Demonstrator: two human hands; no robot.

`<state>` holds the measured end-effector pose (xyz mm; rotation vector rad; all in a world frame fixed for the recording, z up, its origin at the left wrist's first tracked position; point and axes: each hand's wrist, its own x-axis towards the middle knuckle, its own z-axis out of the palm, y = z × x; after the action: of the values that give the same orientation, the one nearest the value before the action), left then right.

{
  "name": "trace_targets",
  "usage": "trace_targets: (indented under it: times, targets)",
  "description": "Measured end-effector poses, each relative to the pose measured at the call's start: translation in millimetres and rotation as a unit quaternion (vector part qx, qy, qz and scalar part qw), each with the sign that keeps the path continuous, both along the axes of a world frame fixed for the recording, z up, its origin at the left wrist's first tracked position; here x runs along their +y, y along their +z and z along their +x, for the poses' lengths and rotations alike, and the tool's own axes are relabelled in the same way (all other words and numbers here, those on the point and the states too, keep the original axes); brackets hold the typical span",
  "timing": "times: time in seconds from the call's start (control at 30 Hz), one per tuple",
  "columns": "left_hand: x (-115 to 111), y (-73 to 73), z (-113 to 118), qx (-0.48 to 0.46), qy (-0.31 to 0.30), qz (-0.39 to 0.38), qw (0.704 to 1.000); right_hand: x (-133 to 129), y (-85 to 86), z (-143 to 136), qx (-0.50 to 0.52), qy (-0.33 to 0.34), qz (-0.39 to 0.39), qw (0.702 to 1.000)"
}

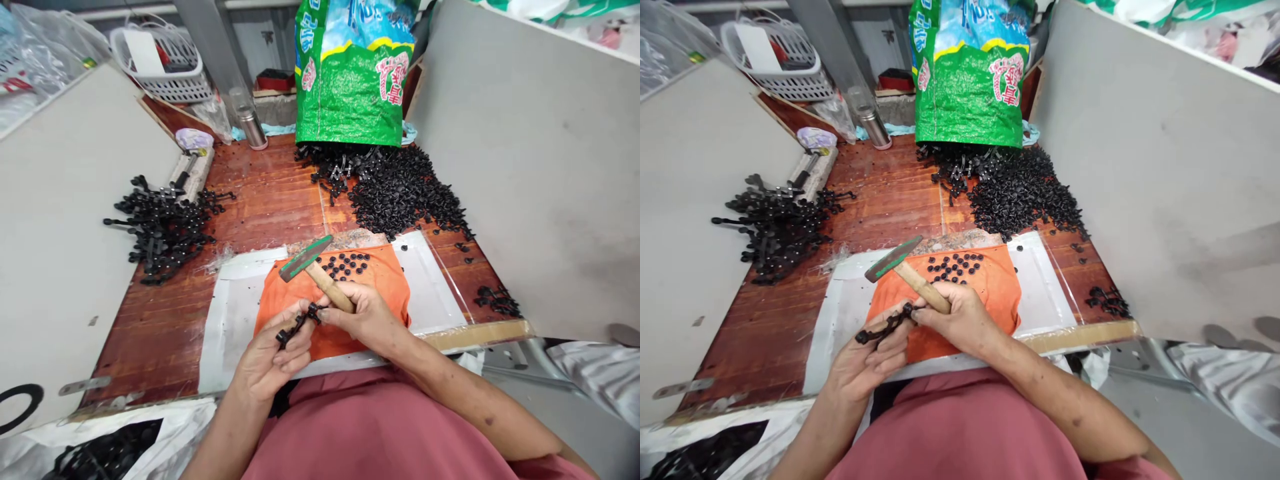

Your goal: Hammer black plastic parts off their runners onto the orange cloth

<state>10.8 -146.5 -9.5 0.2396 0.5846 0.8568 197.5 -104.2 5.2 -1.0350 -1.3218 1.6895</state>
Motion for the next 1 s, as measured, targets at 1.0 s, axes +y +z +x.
trace_targets:
  times: [1.0]
  targets:
    - [-6.3,0.8,-0.3,0.108,0.018,0.024,0.994,-2.1,-6.6,-1.4,-0.056,-0.014,0.026,0.998]
